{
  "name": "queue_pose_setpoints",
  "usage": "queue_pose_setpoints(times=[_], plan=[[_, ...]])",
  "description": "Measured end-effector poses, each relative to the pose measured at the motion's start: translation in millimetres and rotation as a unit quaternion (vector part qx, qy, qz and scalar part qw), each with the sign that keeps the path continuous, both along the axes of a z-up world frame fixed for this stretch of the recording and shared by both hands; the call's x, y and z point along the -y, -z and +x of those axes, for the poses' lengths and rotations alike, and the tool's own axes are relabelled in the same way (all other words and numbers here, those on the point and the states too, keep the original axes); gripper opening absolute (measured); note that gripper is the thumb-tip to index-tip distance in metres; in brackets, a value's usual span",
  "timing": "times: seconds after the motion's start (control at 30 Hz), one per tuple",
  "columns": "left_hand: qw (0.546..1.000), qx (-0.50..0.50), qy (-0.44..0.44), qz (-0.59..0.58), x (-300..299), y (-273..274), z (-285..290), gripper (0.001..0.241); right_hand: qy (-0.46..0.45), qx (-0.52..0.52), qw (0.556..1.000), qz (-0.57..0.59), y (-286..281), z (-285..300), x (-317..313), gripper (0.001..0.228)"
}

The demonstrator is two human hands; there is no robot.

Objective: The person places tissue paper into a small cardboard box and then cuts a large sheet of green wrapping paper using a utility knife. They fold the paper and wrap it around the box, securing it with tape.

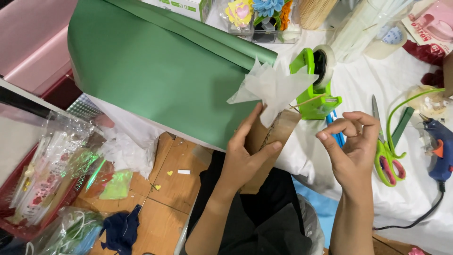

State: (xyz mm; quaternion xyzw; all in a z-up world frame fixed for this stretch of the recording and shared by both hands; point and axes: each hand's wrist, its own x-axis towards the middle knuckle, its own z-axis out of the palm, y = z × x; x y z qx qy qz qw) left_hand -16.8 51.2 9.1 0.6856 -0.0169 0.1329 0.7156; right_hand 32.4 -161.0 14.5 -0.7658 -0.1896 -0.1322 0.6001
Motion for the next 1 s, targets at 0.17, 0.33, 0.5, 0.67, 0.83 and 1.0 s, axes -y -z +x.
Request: queue_pose_setpoints(times=[0.17,0.33,0.5,0.67,0.83,1.0], plan=[[0.95,-0.168,0.057,-0.258,-1.5,0.9,0.6,0.082,0.013,-0.014,1.0,0.001,-0.1,0.4,-8.9,0.045],[0.906,-0.09,0.158,-0.382,2.2,21.6,-3.4,0.087,0.001,0.01,0.999,0.031,17.4,5.7,-7.6,0.049],[0.901,-0.094,0.178,-0.385,5.3,20.0,-7.9,0.084,0.017,0.017,1.0,0.007,5.8,1.6,-17.2,0.045],[0.9,-0.077,0.212,-0.372,2.6,32.4,-5.1,0.086,0.043,0.021,0.999,-0.025,1.9,-9.2,-16.9,0.042],[0.882,-0.071,0.234,-0.402,5.2,36.0,-6.7,0.087,0.097,0.037,0.995,-0.004,6.3,-14.8,-18.4,0.048],[0.88,-0.067,0.262,-0.39,-0.9,30.5,-12.6,0.086,0.198,0.158,0.967,0.009,13.6,-39.9,-48.3,0.018]])
